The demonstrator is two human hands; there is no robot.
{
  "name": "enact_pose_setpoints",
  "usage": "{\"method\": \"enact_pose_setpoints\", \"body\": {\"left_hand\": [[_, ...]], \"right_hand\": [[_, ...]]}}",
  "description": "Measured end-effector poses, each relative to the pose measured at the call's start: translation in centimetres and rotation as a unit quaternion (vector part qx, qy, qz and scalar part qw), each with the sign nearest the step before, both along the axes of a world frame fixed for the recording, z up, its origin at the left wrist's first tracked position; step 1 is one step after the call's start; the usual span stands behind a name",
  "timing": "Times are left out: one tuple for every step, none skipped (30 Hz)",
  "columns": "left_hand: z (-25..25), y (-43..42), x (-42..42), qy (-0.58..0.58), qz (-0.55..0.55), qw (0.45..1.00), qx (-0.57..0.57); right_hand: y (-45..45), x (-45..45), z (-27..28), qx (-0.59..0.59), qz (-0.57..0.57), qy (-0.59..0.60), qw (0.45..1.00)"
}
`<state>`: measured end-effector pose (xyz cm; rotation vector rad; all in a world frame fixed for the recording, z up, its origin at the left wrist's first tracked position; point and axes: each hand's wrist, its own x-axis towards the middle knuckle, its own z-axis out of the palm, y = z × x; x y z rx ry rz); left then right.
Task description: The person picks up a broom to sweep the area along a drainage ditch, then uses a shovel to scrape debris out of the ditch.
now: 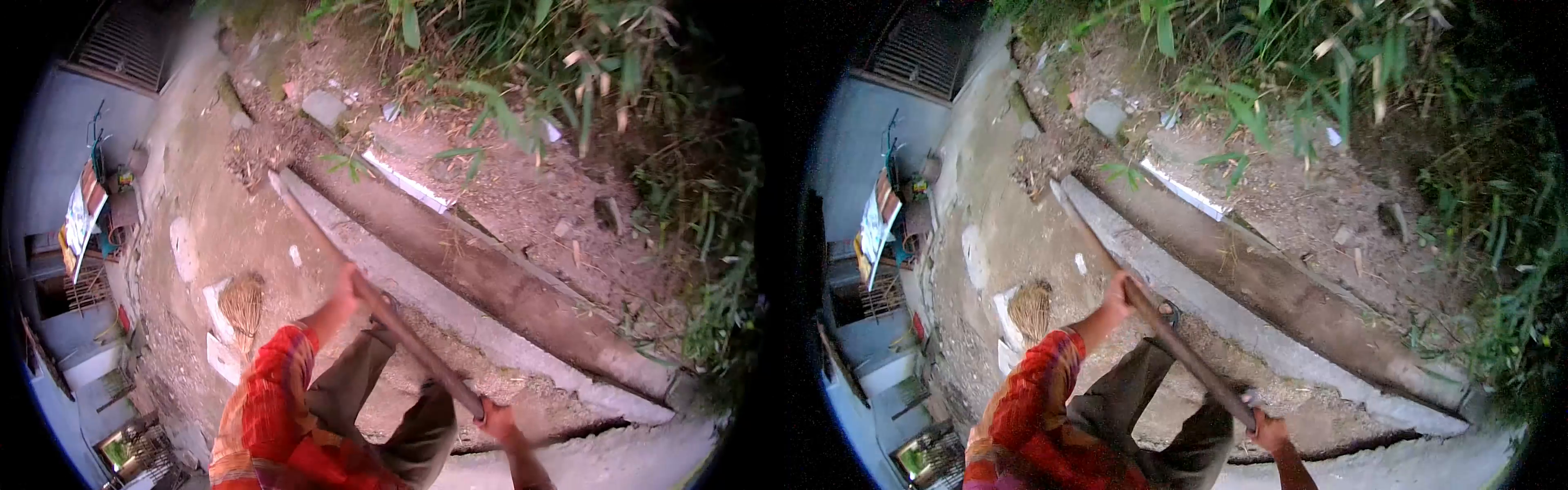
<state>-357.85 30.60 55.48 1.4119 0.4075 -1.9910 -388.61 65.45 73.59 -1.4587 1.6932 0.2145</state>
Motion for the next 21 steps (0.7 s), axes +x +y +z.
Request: {"method": "enact_pose_setpoints", "body": {"left_hand": [[0.9,-0.8,1.4,0.008,-0.003,1.0,-0.006],[1.9,-1.4,2.8,-0.069,0.012,0.997,0.015],[3.3,-2.0,3.5,-0.145,0.027,0.988,0.034],[4.4,-1.1,3.6,-0.139,0.031,0.989,0.03],[5.7,0.7,3.6,-0.14,-0.011,0.99,0.002],[6.6,2.5,3.8,-0.14,-0.055,0.988,-0.027],[7.2,4.2,4.2,-0.124,-0.052,0.991,-0.007],[7.8,6.3,4.6,-0.117,-0.052,0.992,-0.008],[8.7,8.3,4.9,-0.111,-0.06,0.992,-0.013],[9.4,10.2,5.3,-0.107,-0.07,0.992,-0.02],[10.3,12.0,6.0,-0.103,-0.081,0.991,-0.027],[11.9,13.9,6.6,-0.097,-0.098,0.99,-0.036],[13.6,16.1,6.7,-0.088,-0.122,0.988,-0.046],[14.3,18.4,6.4,-0.073,-0.159,0.983,-0.057],[13.7,21.0,6.9,-0.047,-0.164,0.984,-0.051],[13.4,23.8,7.6,-0.018,-0.189,0.981,-0.045],[13.3,26.9,8.6,-0.012,-0.217,0.973,-0.076],[13.4,29.0,9.1,0.001,-0.25,0.962,-0.112],[15.3,31.2,8.5,-0.023,-0.303,0.948,-0.092],[17.3,33.9,9.0,-0.062,-0.346,0.933,-0.07],[17.4,36.4,10.0,-0.066,-0.389,0.917,-0.059]], "right_hand": [[-0.2,1.1,3.8,0.066,-0.037,-0.012,0.997],[1.6,1.9,6.0,0.066,-0.027,0.002,0.997],[4.4,2.8,6.9,0.055,-0.027,0.02,0.998],[4.8,3.8,9.2,0.072,-0.025,0.04,0.996],[8.0,4.9,9.8,0.03,-0.019,0.055,0.998],[11.2,6.0,10.0,-0.011,-0.015,0.072,0.997],[11.6,7.3,12.4,0.041,-0.033,0.072,0.996],[12.2,8.8,14.9,0.095,-0.053,0.071,0.992],[15.2,10.3,15.0,0.092,-0.078,0.076,0.99],[18.4,11.8,15.3,0.097,-0.094,0.075,0.988],[19.4,13.4,17.5,0.121,-0.137,0.068,0.981],[20.9,15.2,19.0,0.145,-0.184,0.061,0.97],[24.2,17.0,18.8,0.153,-0.189,0.067,0.968],[27.9,18.8,18.3,0.163,-0.207,0.076,0.962],[31.8,20.4,17.8,0.221,-0.211,0.075,0.949],[35.9,23.1,18.0,0.177,-0.24,0.084,0.951],[39.8,25.3,17.9,0.188,-0.266,0.077,0.942],[42.8,28.1,18.2,0.203,-0.305,0.087,0.927],[44.6,30.3,20.0,0.258,-0.319,0.055,0.91],[48.8,33.8,19.7,0.236,-0.379,0.056,0.893],[53.3,38.1,19.2,0.176,-0.413,0.076,0.89]]}}
